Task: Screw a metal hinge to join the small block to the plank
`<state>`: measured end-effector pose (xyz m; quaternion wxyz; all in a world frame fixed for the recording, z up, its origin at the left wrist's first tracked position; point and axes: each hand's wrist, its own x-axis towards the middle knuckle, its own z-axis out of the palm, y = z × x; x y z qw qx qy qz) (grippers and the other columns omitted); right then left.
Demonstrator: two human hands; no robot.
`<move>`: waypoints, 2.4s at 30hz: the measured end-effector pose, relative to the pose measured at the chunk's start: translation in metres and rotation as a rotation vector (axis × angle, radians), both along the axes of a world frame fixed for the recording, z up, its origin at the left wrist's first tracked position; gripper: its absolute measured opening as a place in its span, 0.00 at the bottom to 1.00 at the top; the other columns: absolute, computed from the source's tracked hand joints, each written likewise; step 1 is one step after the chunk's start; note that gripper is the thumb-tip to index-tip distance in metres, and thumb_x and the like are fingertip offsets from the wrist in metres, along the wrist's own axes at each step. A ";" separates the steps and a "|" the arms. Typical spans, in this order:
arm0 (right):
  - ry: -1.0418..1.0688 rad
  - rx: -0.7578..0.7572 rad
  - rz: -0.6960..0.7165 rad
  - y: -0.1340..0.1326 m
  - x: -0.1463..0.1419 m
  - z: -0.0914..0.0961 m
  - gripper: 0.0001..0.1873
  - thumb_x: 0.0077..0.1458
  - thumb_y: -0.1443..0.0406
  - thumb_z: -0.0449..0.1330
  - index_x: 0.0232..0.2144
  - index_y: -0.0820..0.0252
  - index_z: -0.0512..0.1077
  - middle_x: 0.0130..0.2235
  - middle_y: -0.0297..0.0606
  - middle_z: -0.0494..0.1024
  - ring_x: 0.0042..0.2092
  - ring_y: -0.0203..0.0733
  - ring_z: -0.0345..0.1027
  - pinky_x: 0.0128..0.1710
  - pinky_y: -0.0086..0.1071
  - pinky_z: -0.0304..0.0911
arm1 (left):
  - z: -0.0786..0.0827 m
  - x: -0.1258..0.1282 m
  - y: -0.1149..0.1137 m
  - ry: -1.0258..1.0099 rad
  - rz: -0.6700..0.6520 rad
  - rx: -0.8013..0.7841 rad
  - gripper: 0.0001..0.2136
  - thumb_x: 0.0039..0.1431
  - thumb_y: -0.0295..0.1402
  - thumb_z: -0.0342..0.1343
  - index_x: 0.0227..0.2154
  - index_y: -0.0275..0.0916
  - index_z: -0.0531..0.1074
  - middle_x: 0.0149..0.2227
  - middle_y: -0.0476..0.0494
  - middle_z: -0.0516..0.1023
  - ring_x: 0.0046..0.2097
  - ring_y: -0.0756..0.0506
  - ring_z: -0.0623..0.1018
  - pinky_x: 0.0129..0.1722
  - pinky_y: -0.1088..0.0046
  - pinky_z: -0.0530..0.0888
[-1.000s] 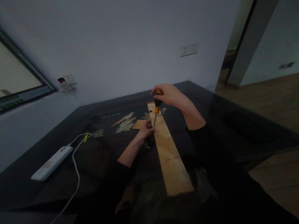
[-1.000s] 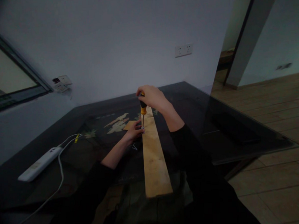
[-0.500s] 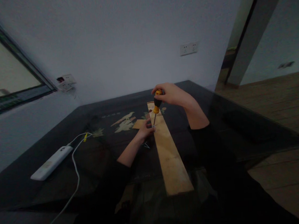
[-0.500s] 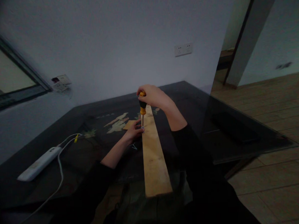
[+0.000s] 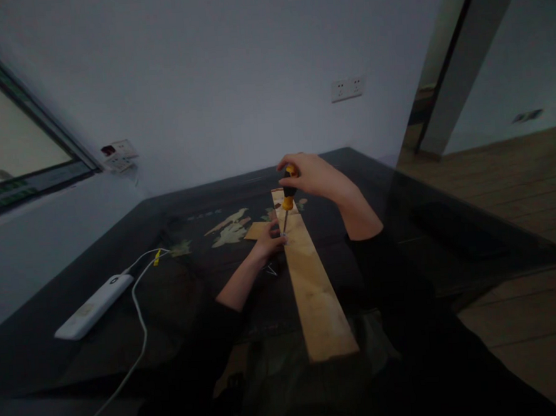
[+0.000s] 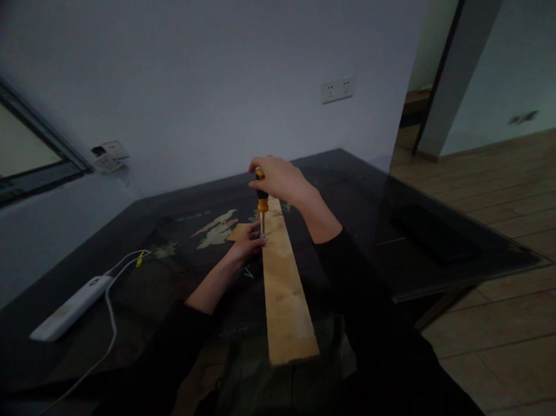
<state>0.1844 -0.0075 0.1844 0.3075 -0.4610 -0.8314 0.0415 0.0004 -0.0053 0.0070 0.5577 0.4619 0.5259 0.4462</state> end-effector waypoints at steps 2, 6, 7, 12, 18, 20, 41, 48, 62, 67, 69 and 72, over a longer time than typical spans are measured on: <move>0.000 -0.001 0.031 0.001 0.002 0.001 0.16 0.55 0.66 0.58 0.47 0.56 0.74 0.45 0.41 0.77 0.44 0.43 0.69 0.42 0.35 0.60 | -0.001 0.000 0.001 -0.003 0.007 -0.005 0.37 0.48 0.19 0.63 0.61 0.40 0.59 0.52 0.34 0.70 0.37 0.48 0.77 0.32 0.73 0.76; -0.001 0.030 -0.135 -0.004 -0.008 0.001 0.13 0.57 0.62 0.58 0.43 0.58 0.76 0.45 0.45 0.77 0.44 0.46 0.69 0.41 0.38 0.59 | 0.000 0.000 0.000 -0.013 0.005 -0.007 0.36 0.48 0.19 0.64 0.61 0.41 0.59 0.51 0.35 0.71 0.38 0.47 0.78 0.33 0.74 0.76; -0.001 0.035 -0.179 -0.005 -0.011 0.000 0.14 0.58 0.59 0.57 0.43 0.58 0.76 0.45 0.47 0.77 0.43 0.47 0.69 0.40 0.38 0.59 | 0.001 0.001 0.000 -0.013 0.008 -0.007 0.36 0.48 0.19 0.64 0.61 0.42 0.60 0.51 0.35 0.71 0.38 0.47 0.78 0.33 0.74 0.76; -0.002 0.033 -0.231 -0.005 -0.012 -0.002 0.19 0.58 0.53 0.57 0.45 0.59 0.76 0.43 0.49 0.77 0.42 0.48 0.70 0.39 0.38 0.59 | 0.002 0.002 -0.003 -0.022 0.015 0.000 0.35 0.48 0.19 0.63 0.60 0.41 0.61 0.50 0.36 0.72 0.37 0.47 0.78 0.34 0.72 0.76; 0.018 0.004 0.019 0.000 -0.003 0.000 0.14 0.57 0.65 0.58 0.45 0.57 0.76 0.45 0.42 0.78 0.45 0.43 0.69 0.43 0.36 0.60 | -0.003 -0.001 0.001 -0.044 -0.011 0.000 0.38 0.46 0.20 0.66 0.61 0.42 0.59 0.49 0.37 0.73 0.36 0.48 0.78 0.34 0.72 0.76; 0.006 0.014 -0.004 -0.002 -0.006 0.001 0.13 0.57 0.66 0.57 0.43 0.57 0.77 0.45 0.42 0.78 0.45 0.44 0.69 0.42 0.36 0.60 | -0.004 -0.002 0.002 -0.034 -0.006 0.000 0.38 0.45 0.21 0.66 0.61 0.41 0.60 0.50 0.36 0.72 0.37 0.48 0.78 0.34 0.72 0.76; 0.006 -0.030 0.012 0.005 0.000 0.001 0.11 0.56 0.61 0.59 0.39 0.59 0.77 0.39 0.41 0.78 0.39 0.41 0.68 0.37 0.34 0.58 | -0.004 -0.002 0.002 -0.027 -0.001 0.012 0.37 0.48 0.19 0.64 0.61 0.41 0.59 0.50 0.36 0.71 0.36 0.49 0.77 0.32 0.75 0.76; -0.026 0.009 -0.138 0.002 -0.006 -0.001 0.18 0.58 0.53 0.57 0.37 0.61 0.77 0.37 0.47 0.78 0.39 0.45 0.69 0.37 0.37 0.58 | -0.004 -0.002 0.002 -0.034 -0.010 0.005 0.37 0.47 0.20 0.64 0.60 0.42 0.60 0.49 0.38 0.72 0.35 0.49 0.77 0.32 0.75 0.76; 0.054 -0.129 0.147 0.007 0.008 0.001 0.14 0.54 0.66 0.60 0.44 0.59 0.75 0.41 0.40 0.78 0.34 0.37 0.69 0.33 0.31 0.63 | 0.002 0.000 -0.003 -0.051 -0.012 -0.001 0.35 0.49 0.18 0.62 0.60 0.41 0.60 0.51 0.36 0.72 0.38 0.48 0.78 0.34 0.74 0.77; -0.044 -0.006 -0.143 0.001 -0.006 -0.001 0.17 0.58 0.54 0.58 0.39 0.60 0.76 0.39 0.47 0.78 0.41 0.47 0.70 0.38 0.38 0.61 | 0.000 -0.001 -0.001 -0.047 -0.003 -0.002 0.37 0.48 0.19 0.64 0.61 0.41 0.59 0.52 0.34 0.71 0.38 0.47 0.78 0.33 0.73 0.77; -0.046 -0.012 -0.183 0.001 -0.007 -0.001 0.19 0.58 0.52 0.57 0.40 0.61 0.76 0.39 0.48 0.78 0.41 0.48 0.70 0.38 0.39 0.61 | -0.002 -0.001 0.000 -0.040 0.000 -0.002 0.37 0.48 0.19 0.64 0.61 0.40 0.59 0.52 0.34 0.71 0.38 0.47 0.78 0.33 0.74 0.77; -0.002 -0.035 -0.071 0.002 -0.001 -0.001 0.17 0.57 0.55 0.60 0.43 0.62 0.74 0.40 0.46 0.77 0.39 0.44 0.69 0.37 0.36 0.61 | -0.002 -0.001 0.000 -0.034 -0.001 0.004 0.36 0.48 0.19 0.63 0.61 0.40 0.59 0.51 0.34 0.71 0.37 0.48 0.77 0.33 0.74 0.76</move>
